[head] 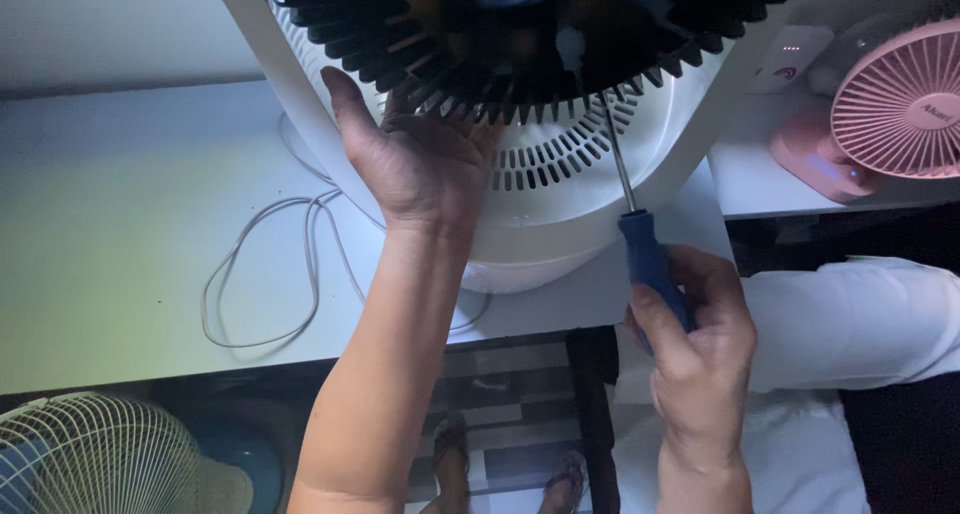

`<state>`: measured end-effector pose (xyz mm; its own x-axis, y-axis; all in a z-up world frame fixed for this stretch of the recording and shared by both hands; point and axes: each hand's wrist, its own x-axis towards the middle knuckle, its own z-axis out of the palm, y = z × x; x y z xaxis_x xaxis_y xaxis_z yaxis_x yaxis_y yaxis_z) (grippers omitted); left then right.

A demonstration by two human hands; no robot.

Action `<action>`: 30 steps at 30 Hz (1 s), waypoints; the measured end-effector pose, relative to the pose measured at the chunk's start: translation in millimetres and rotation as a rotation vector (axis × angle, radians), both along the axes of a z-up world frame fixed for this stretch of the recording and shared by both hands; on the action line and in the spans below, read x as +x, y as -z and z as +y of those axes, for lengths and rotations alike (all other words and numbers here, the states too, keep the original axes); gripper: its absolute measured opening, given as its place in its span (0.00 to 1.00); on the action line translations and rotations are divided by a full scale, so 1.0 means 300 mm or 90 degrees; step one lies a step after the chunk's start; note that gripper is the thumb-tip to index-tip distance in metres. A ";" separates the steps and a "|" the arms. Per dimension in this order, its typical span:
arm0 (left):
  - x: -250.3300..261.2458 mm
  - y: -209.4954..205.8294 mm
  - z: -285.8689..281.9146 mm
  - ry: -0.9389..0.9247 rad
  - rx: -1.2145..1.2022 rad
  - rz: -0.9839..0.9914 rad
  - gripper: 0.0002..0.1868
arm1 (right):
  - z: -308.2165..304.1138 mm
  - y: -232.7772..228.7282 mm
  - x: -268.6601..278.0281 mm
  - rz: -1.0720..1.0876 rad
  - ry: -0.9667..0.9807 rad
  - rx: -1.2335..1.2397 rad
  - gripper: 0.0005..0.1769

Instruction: The person uses a screwdriver to remove screws from the base of a white tower fan, then lifts the fan and places it on the floor. They then pick up a blue table fan, remove the front grill, and unscrew the central nut to detach the fan blades.

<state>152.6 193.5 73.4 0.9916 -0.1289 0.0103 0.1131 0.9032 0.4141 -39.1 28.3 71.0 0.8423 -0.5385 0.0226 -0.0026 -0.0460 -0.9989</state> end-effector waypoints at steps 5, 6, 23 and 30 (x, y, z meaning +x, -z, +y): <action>0.001 0.002 0.001 -0.001 0.001 0.020 0.57 | -0.006 0.006 0.019 -0.029 -0.015 0.031 0.17; 0.002 0.003 0.001 0.001 -0.003 0.005 0.57 | -0.008 0.007 0.022 -0.030 -0.014 0.044 0.17; -0.005 0.002 0.002 -0.011 0.070 -0.036 0.63 | 0.056 -0.071 0.025 -0.010 0.028 -0.298 0.15; -0.014 0.005 0.005 -0.005 0.065 -0.056 0.64 | 0.042 -0.049 0.051 -0.054 -0.033 0.103 0.14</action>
<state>148.5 194.8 71.8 0.9884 -0.1257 0.0849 0.0650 0.8567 0.5117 -23.7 40.7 85.6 0.8679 -0.4966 0.0110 0.0796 0.1171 -0.9899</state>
